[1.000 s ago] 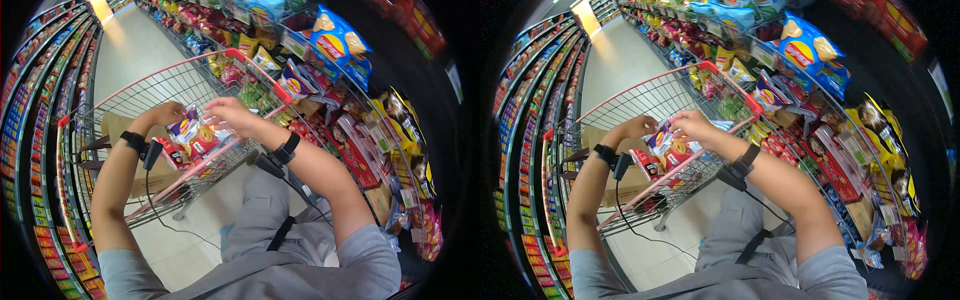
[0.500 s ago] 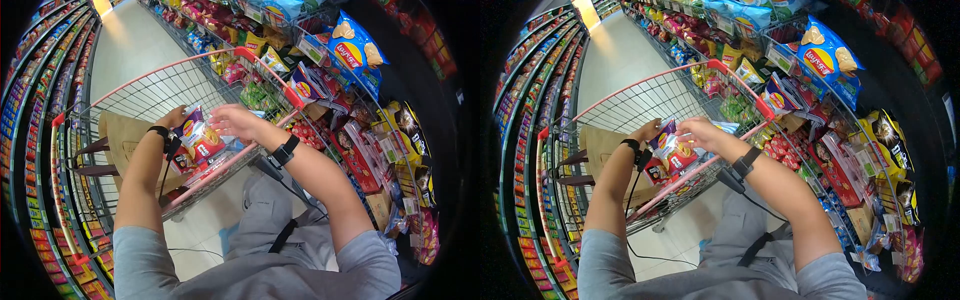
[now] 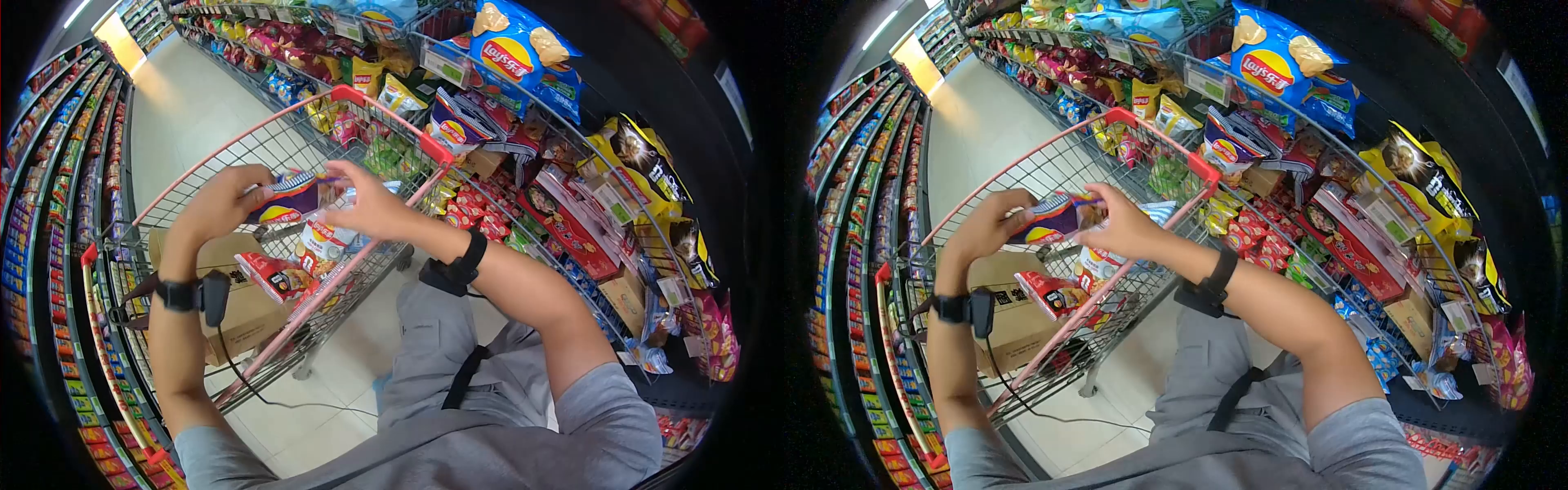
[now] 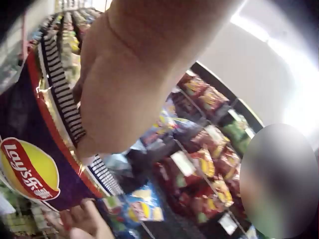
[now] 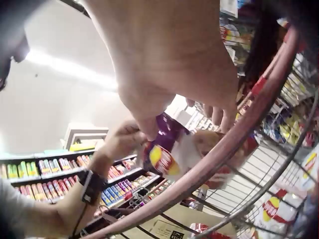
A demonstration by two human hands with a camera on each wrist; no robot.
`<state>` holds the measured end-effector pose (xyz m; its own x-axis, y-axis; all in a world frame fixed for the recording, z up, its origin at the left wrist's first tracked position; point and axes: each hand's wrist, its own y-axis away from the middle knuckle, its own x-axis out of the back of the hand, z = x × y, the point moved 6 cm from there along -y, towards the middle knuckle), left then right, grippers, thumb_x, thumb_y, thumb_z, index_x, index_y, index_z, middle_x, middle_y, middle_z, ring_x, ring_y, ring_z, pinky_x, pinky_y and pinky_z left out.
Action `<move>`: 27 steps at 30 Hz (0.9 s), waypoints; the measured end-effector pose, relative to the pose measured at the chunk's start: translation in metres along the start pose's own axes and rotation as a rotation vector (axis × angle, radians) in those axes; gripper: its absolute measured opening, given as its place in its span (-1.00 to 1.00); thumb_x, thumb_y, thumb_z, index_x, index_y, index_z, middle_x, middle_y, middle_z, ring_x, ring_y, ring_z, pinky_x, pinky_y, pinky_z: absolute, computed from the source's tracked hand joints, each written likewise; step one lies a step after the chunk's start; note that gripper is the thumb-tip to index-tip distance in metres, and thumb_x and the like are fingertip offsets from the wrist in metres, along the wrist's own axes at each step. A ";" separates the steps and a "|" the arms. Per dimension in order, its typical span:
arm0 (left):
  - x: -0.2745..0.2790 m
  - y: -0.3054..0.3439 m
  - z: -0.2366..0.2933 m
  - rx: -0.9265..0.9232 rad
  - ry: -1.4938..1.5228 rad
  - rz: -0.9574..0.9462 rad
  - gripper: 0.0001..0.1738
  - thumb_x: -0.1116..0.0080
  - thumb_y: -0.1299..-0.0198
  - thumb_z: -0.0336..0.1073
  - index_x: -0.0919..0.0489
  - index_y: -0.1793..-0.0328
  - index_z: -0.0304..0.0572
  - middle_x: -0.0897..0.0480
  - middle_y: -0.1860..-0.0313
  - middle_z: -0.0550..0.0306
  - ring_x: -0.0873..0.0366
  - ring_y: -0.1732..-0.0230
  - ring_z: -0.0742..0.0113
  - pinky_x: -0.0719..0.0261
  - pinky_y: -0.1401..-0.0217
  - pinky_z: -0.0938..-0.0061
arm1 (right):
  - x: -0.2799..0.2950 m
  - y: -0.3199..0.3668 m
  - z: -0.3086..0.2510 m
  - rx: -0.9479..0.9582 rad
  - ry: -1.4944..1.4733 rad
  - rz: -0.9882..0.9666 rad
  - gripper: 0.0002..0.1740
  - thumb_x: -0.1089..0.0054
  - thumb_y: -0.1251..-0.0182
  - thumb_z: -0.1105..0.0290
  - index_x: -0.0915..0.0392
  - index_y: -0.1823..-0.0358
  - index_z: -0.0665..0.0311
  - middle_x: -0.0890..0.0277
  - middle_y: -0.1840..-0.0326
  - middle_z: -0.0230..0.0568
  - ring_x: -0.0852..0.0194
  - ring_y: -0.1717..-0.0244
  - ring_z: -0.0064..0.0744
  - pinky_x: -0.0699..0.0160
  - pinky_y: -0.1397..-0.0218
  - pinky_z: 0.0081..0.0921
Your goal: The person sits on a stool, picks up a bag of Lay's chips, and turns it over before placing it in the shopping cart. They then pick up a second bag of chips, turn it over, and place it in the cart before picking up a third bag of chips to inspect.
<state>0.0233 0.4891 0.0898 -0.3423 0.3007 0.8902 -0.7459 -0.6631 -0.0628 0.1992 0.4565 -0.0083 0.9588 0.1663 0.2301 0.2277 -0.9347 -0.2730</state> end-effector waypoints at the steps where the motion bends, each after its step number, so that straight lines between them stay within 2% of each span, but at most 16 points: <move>1: 0.016 0.004 0.031 -0.022 -0.064 0.051 -0.85 -0.06 -0.24 -0.36 -0.48 0.27 -0.35 -0.56 0.37 -0.13 -0.51 0.33 -0.04 -0.45 0.25 0.28 | 0.003 0.005 -0.014 0.179 0.098 0.034 -0.07 -0.51 0.09 0.24 -0.19 -0.33 0.31 -0.33 -0.19 0.04 -0.40 -0.19 -0.10 -0.42 -0.20 -0.33; 2: 0.031 0.008 0.061 -0.043 -0.128 0.104 -0.87 -0.05 -0.24 -0.40 -0.48 0.26 -0.36 -0.58 0.32 -0.15 -0.52 0.29 -0.07 -0.45 0.24 0.25 | 0.007 0.013 -0.040 0.184 0.134 -0.057 0.04 -0.54 0.12 0.22 -0.09 -0.38 0.29 -0.25 -0.28 0.06 -0.27 -0.31 -0.08 -0.30 -0.31 -0.32; 5: 0.062 0.024 0.135 -0.181 -0.214 0.345 -0.92 -0.07 -0.22 -0.45 -0.48 0.28 -0.36 -0.57 0.39 -0.15 -0.53 0.39 0.02 -0.44 0.33 0.32 | 0.029 0.037 -0.096 0.356 0.333 -0.014 0.03 -0.54 0.13 0.23 -0.11 -0.38 0.29 -0.27 -0.28 0.02 -0.30 -0.29 -0.10 -0.32 -0.30 -0.32; 8: 0.070 0.028 0.188 -0.152 -0.165 0.465 -0.94 -0.10 -0.20 -0.47 -0.49 0.29 -0.34 -0.53 0.50 -0.11 -0.48 0.54 0.10 -0.40 0.46 0.40 | 0.052 0.070 -0.119 0.254 0.101 -0.109 -0.01 -0.52 0.07 0.23 -0.13 -0.37 0.32 -0.31 -0.26 0.00 -0.31 -0.27 -0.19 -0.31 -0.31 -0.34; 11: 0.045 0.012 0.216 -0.249 -0.033 0.481 -0.88 -0.04 -0.27 -0.45 -0.50 0.29 -0.37 -0.46 0.58 0.06 -0.38 0.57 0.42 -0.33 0.46 0.56 | 0.076 0.121 -0.134 0.215 -0.044 -0.167 -0.06 -0.49 0.01 0.22 -0.15 -0.36 0.33 -0.37 -0.21 -0.08 -0.33 -0.23 -0.35 -0.31 -0.28 -0.42; 13: 0.020 -0.009 0.236 -0.318 0.009 0.458 -0.89 -0.07 -0.26 -0.44 -0.51 0.28 -0.37 -0.50 0.55 0.02 -0.43 0.56 0.40 -0.37 0.45 0.50 | 0.098 0.160 -0.126 0.000 -0.117 -0.114 -0.11 -0.47 -0.03 0.23 -0.17 -0.34 0.36 -0.41 -0.17 -0.13 -0.35 -0.18 -0.44 -0.32 -0.25 -0.46; 14: 0.003 -0.020 0.247 -0.313 -0.025 0.402 -0.90 -0.09 -0.24 -0.43 -0.52 0.26 -0.36 -0.54 0.51 -0.02 -0.48 0.52 0.36 -0.40 0.43 0.49 | 0.109 0.182 -0.120 -0.107 -0.152 -0.085 -0.14 -0.46 -0.05 0.23 -0.19 -0.33 0.37 -0.42 -0.15 -0.16 -0.35 -0.15 -0.48 -0.32 -0.23 -0.48; 15: -0.014 -0.032 0.259 -0.309 -0.061 0.346 -0.89 -0.12 -0.22 -0.43 -0.54 0.24 -0.36 -0.57 0.46 -0.05 -0.53 0.49 0.32 -0.43 0.42 0.49 | 0.123 0.202 -0.116 -0.102 -0.110 -0.012 -0.17 -0.45 -0.07 0.25 -0.20 -0.31 0.38 -0.44 -0.13 -0.18 -0.36 -0.12 -0.50 -0.34 -0.21 -0.49; 17: -0.045 -0.053 0.284 -0.479 0.154 0.412 -0.86 -0.15 -0.20 -0.40 -0.57 0.19 -0.34 -0.64 0.35 -0.08 -0.61 0.35 0.22 -0.50 0.30 0.47 | 0.150 0.247 -0.097 -0.095 -0.041 0.147 -0.23 -0.42 -0.10 0.27 -0.24 -0.28 0.40 -0.47 -0.07 -0.22 -0.38 -0.06 -0.55 -0.36 -0.16 -0.52; 19: -0.074 -0.064 0.301 -0.519 0.301 0.501 -0.72 -0.12 -0.18 -0.39 -0.54 -0.02 -0.32 -0.63 -0.01 0.01 -0.55 -0.06 0.22 -0.44 -0.08 0.39 | 0.174 0.306 -0.062 -0.297 -0.328 0.330 -0.29 -0.40 -0.14 0.28 -0.27 -0.26 0.40 -0.49 -0.06 -0.23 -0.38 -0.05 -0.57 -0.35 -0.17 -0.53; 21: -0.125 -0.075 0.308 -0.494 0.622 0.585 -0.65 -0.16 -0.11 -0.44 -0.51 -0.05 -0.33 -0.55 -0.12 -0.13 -0.47 -0.20 0.04 -0.34 -0.28 0.32 | 0.188 0.374 -0.045 -0.412 -0.464 0.492 -0.36 -0.35 -0.19 0.31 -0.28 -0.22 0.39 -0.51 0.03 -0.24 -0.42 0.04 -0.58 -0.40 -0.07 -0.54; 22: -0.134 -0.088 0.324 -0.522 0.548 0.476 -0.52 -0.16 -0.11 -0.42 -0.42 -0.20 -0.31 -0.45 -0.24 -0.12 -0.37 -0.30 0.06 -0.26 -0.36 0.28 | 0.195 0.406 -0.042 -0.429 -0.442 0.553 -0.41 -0.31 -0.22 0.33 -0.29 -0.20 0.38 -0.53 0.11 -0.23 -0.45 0.12 -0.58 -0.45 0.02 -0.55; 23: -0.189 -0.083 0.325 -0.450 0.865 0.409 -0.38 -0.19 -0.13 -0.37 -0.30 -0.33 -0.29 -0.34 -0.35 -0.11 -0.31 -0.35 0.09 -0.21 -0.40 0.28 | 0.198 0.425 -0.045 -0.417 -0.471 0.605 -0.46 -0.28 -0.25 0.35 -0.28 -0.18 0.37 -0.52 0.19 -0.23 -0.46 0.22 -0.58 -0.46 0.12 -0.55; 24: -0.224 -0.086 0.336 -0.406 1.050 0.158 -0.23 -0.21 -0.14 -0.33 -0.12 -0.45 -0.27 -0.23 -0.42 -0.08 -0.23 -0.40 0.13 -0.16 -0.43 0.29 | 0.202 0.445 -0.048 -0.402 -0.500 0.656 -0.51 -0.24 -0.27 0.38 -0.28 -0.16 0.37 -0.52 0.27 -0.23 -0.46 0.31 -0.58 -0.47 0.23 -0.56; 25: -0.262 -0.088 0.342 -0.373 1.178 0.006 -0.06 -0.25 -0.17 -0.06 0.03 -0.51 -0.28 -0.20 -0.45 -0.09 -0.12 -0.49 0.11 -0.04 -0.49 0.27 | 0.200 0.459 -0.060 -0.360 -0.579 0.695 -0.55 -0.20 -0.30 0.41 -0.27 -0.14 0.37 -0.50 0.37 -0.23 -0.45 0.42 -0.57 -0.45 0.35 -0.57; 27: -0.304 -0.081 0.368 -0.323 1.302 -0.288 0.00 -0.31 -0.12 -0.11 0.07 -0.52 -0.28 -0.23 -0.42 -0.05 -0.17 -0.43 0.23 -0.14 -0.44 0.30 | 0.199 0.478 -0.069 -0.303 -0.644 0.790 -0.63 -0.13 -0.34 0.46 -0.25 -0.10 0.37 -0.43 0.53 -0.26 -0.36 0.61 -0.57 -0.34 0.55 -0.59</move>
<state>0.3980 0.1995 -0.0099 -0.3043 0.9387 -0.1621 -0.9186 -0.3342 -0.2107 0.4873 0.0216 -0.0282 0.7455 -0.4697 -0.4729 -0.4652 -0.8748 0.1356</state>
